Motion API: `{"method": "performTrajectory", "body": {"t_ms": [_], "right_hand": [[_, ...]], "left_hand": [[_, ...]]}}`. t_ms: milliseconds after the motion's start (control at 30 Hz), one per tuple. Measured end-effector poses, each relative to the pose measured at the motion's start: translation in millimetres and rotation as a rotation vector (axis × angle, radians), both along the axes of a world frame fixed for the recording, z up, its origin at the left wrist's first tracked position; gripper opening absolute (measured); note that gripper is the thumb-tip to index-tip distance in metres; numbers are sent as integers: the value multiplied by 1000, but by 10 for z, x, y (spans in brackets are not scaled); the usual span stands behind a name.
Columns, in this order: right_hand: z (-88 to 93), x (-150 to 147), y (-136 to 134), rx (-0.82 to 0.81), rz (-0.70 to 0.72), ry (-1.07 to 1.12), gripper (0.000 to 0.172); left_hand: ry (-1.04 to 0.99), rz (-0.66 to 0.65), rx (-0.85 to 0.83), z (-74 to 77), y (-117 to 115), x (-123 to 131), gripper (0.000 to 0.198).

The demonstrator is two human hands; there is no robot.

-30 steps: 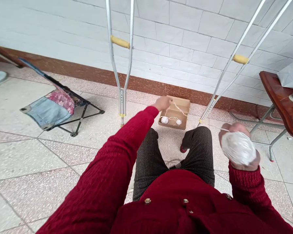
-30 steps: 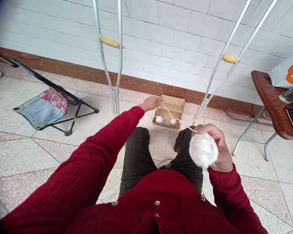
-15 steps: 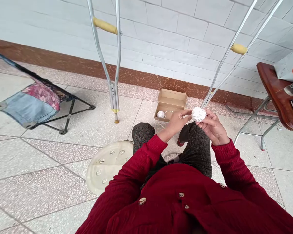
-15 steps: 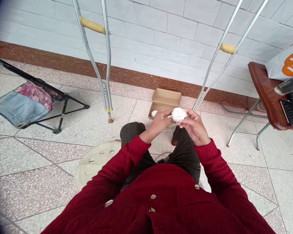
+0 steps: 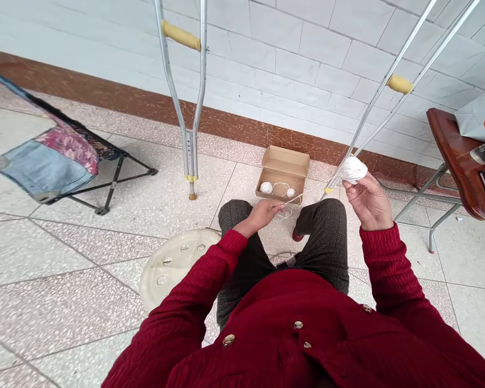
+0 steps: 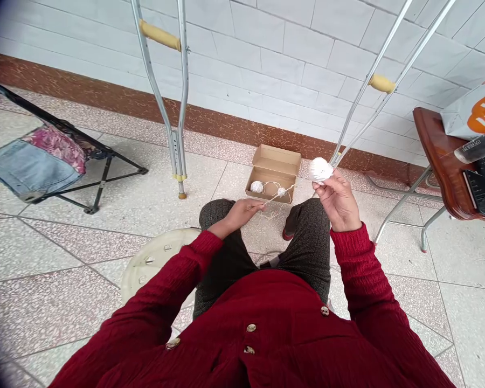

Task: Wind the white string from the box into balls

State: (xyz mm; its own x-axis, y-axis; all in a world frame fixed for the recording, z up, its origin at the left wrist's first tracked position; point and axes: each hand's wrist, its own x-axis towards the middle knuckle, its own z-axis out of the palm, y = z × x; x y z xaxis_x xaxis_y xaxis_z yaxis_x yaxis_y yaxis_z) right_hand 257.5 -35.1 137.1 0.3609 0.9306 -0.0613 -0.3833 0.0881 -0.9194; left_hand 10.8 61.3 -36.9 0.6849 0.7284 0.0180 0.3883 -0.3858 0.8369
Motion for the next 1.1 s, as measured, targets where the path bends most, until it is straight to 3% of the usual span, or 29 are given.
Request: {"method": "performTrajectory", "body": {"t_ms": [67, 133, 200, 300, 367, 467, 667, 933, 1100], "right_hand": [[-12, -48, -7, -19, 28, 6, 29], [-54, -109, -7, -41, 64, -1, 29], [-106, -166, 4, -49, 95, -22, 29], [-160, -231, 32, -51, 136, -66, 29], [-165, -261, 46, -52, 163, -70, 30], [-139, -287, 49, -45, 175, -83, 28], [-214, -225, 81, -31, 34, -243, 37], [-696, -78, 373, -7, -59, -565, 42], [-1046, -123, 409, -88, 113, -655, 43]], "left_hand": [[136, 61, 33, -5, 152, -80, 22], [130, 155, 45, 131, 247, -63, 23], [-38, 220, 8, 370, 245, 51, 34], [-333, 147, -71, 732, 91, 330, 42], [-417, 98, -81, 866, -37, 515, 43], [-413, 131, -81, 882, -169, 676, 23], [-306, -9, -160, 766, -294, 540, 34], [-143, -159, -48, 781, -368, 265, 40], [-25, -69, 172, 916, -255, 165, 32]]}}
